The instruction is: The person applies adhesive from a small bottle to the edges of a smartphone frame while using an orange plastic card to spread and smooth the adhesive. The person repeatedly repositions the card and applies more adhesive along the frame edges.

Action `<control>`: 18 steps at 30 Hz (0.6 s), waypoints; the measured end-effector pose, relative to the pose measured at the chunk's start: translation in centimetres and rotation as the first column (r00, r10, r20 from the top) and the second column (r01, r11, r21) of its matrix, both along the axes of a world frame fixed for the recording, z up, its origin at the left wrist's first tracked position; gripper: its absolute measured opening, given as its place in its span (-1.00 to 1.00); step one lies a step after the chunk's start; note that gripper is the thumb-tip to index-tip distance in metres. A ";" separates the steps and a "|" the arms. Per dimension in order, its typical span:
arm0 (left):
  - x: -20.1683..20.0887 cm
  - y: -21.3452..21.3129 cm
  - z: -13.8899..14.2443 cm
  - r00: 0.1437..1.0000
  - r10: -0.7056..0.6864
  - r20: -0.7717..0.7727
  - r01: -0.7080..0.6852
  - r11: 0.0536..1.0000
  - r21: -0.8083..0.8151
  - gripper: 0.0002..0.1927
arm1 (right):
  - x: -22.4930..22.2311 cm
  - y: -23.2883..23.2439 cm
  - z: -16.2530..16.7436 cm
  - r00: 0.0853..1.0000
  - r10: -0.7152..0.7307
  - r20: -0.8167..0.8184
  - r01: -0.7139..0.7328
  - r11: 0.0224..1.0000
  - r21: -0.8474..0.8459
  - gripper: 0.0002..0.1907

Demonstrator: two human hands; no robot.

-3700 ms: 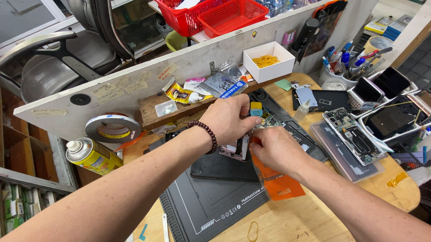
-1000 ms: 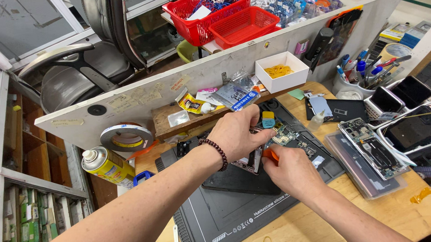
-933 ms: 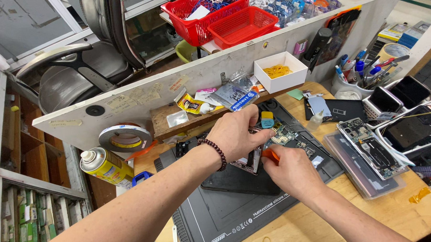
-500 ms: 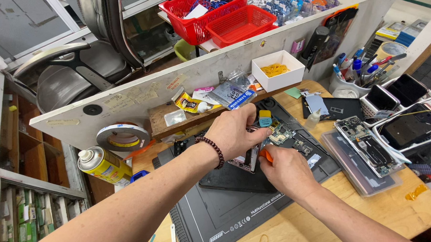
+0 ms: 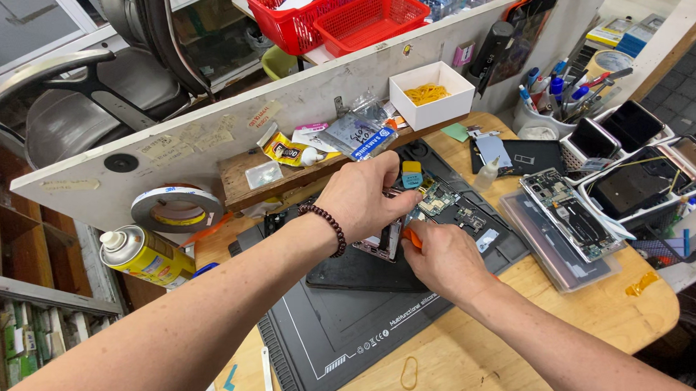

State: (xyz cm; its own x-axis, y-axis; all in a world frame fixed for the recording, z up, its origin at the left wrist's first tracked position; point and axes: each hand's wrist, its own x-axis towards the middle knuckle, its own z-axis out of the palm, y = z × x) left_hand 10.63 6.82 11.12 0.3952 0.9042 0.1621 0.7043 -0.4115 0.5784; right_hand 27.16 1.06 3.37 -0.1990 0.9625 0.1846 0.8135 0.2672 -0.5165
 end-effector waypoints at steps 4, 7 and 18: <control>0.0 0.1 0.0 1.000 -0.009 -0.018 0.010 1.000 0.007 -0.55 | 0.0 -0.1 -0.4 1.000 -0.011 0.014 0.011 1.000 -0.023 -0.83; 0.2 0.1 0.0 0.999 -0.007 -0.033 0.007 1.000 -0.004 -0.55 | 0.0 -0.2 -0.5 0.999 -0.019 0.031 0.019 1.000 -0.017 -0.83; 0.3 -0.5 0.2 0.998 0.002 -0.058 -0.002 1.000 -0.010 -0.57 | -0.1 -0.4 -0.8 0.995 -0.013 0.102 0.025 0.992 -0.120 -0.85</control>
